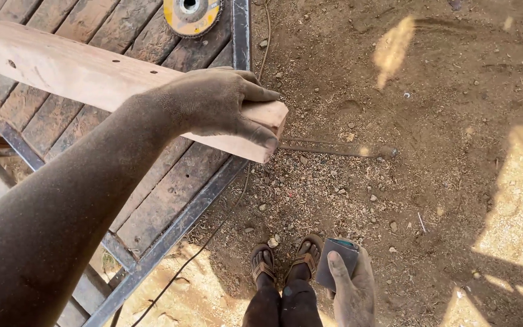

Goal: Sanding the edges and corners of a wooden beam using a piece of sandpaper to smooth the surface.

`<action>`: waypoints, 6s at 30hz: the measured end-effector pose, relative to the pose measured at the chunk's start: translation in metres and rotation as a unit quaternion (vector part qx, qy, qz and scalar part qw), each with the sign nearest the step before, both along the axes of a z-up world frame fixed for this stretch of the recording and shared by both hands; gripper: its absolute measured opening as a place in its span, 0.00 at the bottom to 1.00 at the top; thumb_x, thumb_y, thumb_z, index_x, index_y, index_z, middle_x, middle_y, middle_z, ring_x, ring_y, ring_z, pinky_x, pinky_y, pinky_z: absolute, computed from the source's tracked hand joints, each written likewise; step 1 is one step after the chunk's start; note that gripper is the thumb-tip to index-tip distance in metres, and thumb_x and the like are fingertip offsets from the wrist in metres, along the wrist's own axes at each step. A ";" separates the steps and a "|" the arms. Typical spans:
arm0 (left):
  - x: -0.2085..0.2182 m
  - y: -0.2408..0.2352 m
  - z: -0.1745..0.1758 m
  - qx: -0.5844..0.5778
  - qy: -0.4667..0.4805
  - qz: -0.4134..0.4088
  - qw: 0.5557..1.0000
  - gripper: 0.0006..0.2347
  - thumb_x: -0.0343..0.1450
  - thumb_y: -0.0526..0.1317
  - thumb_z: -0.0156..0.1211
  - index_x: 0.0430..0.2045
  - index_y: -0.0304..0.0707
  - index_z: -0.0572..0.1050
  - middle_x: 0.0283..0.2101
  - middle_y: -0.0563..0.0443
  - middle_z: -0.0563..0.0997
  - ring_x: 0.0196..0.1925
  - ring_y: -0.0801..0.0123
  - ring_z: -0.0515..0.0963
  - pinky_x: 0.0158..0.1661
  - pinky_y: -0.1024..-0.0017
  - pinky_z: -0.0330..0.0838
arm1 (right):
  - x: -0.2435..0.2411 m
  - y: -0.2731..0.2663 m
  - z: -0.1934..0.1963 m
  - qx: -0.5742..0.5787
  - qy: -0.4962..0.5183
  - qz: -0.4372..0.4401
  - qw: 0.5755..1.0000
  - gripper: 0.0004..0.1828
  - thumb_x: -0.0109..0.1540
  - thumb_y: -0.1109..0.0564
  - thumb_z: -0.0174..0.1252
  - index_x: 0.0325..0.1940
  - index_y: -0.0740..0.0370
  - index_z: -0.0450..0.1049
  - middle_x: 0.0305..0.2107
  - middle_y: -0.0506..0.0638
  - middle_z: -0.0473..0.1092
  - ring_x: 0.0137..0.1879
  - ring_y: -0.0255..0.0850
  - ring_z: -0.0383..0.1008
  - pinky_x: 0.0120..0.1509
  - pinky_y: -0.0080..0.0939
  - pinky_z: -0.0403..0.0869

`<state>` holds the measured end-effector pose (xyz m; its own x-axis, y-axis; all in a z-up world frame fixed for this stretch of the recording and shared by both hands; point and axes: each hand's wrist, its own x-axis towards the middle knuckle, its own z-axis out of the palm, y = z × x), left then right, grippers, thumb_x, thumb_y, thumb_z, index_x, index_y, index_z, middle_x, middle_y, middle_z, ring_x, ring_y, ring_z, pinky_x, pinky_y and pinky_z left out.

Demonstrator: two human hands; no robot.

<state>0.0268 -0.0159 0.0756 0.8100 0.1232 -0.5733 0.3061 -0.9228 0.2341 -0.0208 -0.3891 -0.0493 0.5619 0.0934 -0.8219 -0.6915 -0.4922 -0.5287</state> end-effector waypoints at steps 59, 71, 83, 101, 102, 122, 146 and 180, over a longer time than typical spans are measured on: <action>-0.004 0.004 -0.073 0.224 -0.401 0.272 0.846 0.17 0.69 0.50 0.60 0.07 0.50 0.70 0.16 0.53 0.78 0.23 0.54 0.78 0.29 0.55 0.70 | 0.056 0.210 0.101 0.098 -0.272 0.064 0.955 0.16 0.67 0.51 0.50 0.58 0.53 0.62 0.52 0.58 0.66 0.48 0.46 0.76 0.33 0.41 0.87; -0.004 0.003 -0.073 0.215 -0.414 0.250 0.848 0.16 0.70 0.48 0.58 0.09 0.49 0.69 0.16 0.54 0.77 0.22 0.56 0.77 0.27 0.56 0.68 | 0.036 0.193 0.094 0.104 -0.259 0.044 0.959 0.18 0.65 0.51 0.51 0.59 0.53 0.62 0.49 0.57 0.69 0.38 0.45 0.79 0.30 0.41 0.84; 0.001 0.003 -0.066 0.206 -0.422 0.258 0.844 0.17 0.69 0.49 0.59 0.08 0.50 0.69 0.16 0.54 0.76 0.24 0.56 0.78 0.30 0.56 0.69 | 0.047 0.202 0.100 0.076 -0.315 0.104 0.940 0.12 0.68 0.52 0.48 0.56 0.53 0.63 0.52 0.58 0.68 0.45 0.47 0.78 0.30 0.40 0.86; -0.010 -0.003 -0.064 0.169 -0.430 0.267 0.846 0.16 0.69 0.46 0.59 0.08 0.48 0.68 0.14 0.55 0.74 0.21 0.58 0.75 0.27 0.57 0.68 | 0.035 0.197 0.104 0.113 -0.262 0.019 0.958 0.17 0.65 0.51 0.51 0.57 0.55 0.63 0.48 0.56 0.65 0.41 0.41 0.74 0.29 0.38 0.82; -0.005 0.000 -0.064 0.173 -0.453 0.256 0.836 0.17 0.68 0.45 0.60 0.07 0.48 0.66 0.13 0.55 0.72 0.20 0.59 0.73 0.26 0.58 0.67 | 0.036 0.201 0.105 0.114 -0.252 0.008 0.961 0.18 0.65 0.51 0.52 0.58 0.56 0.64 0.47 0.56 0.67 0.41 0.42 0.75 0.29 0.39 0.82; -0.006 0.002 -0.066 0.182 -0.485 0.246 0.819 0.16 0.68 0.45 0.61 0.08 0.48 0.68 0.14 0.52 0.73 0.21 0.55 0.74 0.26 0.56 0.67 | 0.057 0.215 0.110 0.067 -0.295 0.100 0.948 0.14 0.67 0.53 0.48 0.57 0.54 0.60 0.51 0.57 0.65 0.46 0.45 0.75 0.33 0.42 0.86; -0.003 -0.001 -0.062 0.180 -0.451 0.253 0.837 0.17 0.69 0.45 0.59 0.08 0.47 0.66 0.14 0.54 0.73 0.20 0.57 0.73 0.26 0.57 0.67 | 0.045 0.197 0.105 0.072 -0.284 0.114 0.949 0.17 0.67 0.50 0.47 0.58 0.56 0.59 0.54 0.59 0.63 0.48 0.47 0.75 0.32 0.42 0.86; -0.003 0.000 -0.064 0.180 -0.483 0.264 0.815 0.17 0.69 0.45 0.59 0.08 0.48 0.64 0.13 0.56 0.70 0.19 0.60 0.72 0.27 0.59 0.67 | 0.050 0.209 0.106 0.120 -0.356 0.103 0.921 0.16 0.68 0.52 0.48 0.57 0.59 0.59 0.53 0.56 0.62 0.50 0.42 0.70 0.39 0.38 0.79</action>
